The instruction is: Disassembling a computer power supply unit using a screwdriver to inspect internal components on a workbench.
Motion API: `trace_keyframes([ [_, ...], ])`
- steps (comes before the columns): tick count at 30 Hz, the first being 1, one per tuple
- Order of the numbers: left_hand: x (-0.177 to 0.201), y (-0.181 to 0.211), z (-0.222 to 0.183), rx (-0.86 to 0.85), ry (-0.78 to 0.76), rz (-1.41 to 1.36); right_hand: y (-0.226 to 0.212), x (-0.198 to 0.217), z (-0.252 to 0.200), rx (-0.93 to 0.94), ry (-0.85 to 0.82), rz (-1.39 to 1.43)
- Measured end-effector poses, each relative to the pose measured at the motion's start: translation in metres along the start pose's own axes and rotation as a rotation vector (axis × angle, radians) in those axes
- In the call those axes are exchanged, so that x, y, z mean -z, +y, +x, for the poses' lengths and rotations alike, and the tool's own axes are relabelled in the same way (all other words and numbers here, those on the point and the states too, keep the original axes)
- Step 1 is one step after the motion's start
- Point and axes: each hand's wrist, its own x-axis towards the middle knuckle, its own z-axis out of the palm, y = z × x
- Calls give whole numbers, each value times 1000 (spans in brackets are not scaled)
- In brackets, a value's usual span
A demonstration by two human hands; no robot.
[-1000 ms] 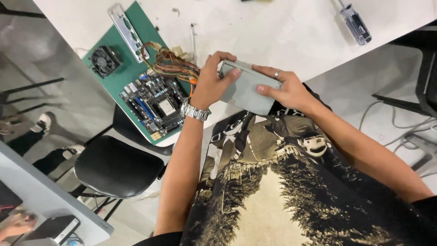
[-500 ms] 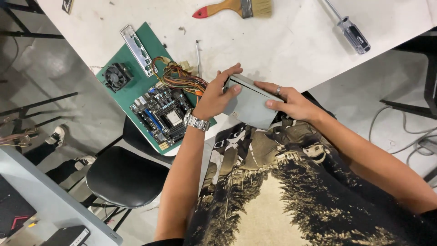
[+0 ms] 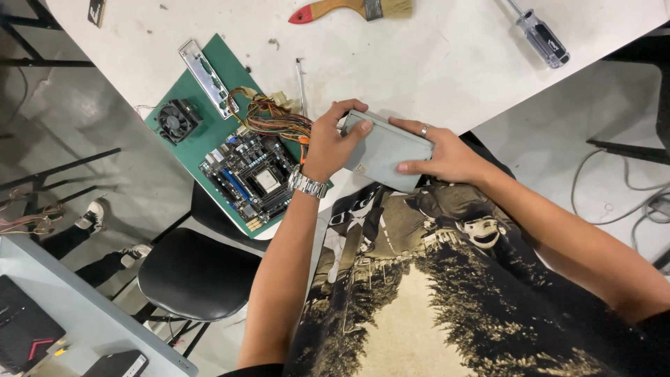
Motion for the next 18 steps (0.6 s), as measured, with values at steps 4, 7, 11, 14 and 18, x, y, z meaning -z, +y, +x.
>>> trace_keyframes([
  [4, -1, 0, -2, 41, 39, -33, 1, 3, 8, -21, 5, -12],
  [7, -5, 3, -6, 36, 95, -41, 6, 2, 7, 12, 35, -26],
  [11, -2, 14, -4, -47, 109, 14, -7, -2, -5, 183, 130, -308],
  [14, -3, 8, -5, -85, 124, 37, -22, -11, -23, 121, 133, -484],
  [18, 3, 6, -5, -94, 39, 90, -7, -20, -32, -2, 198, -341],
])
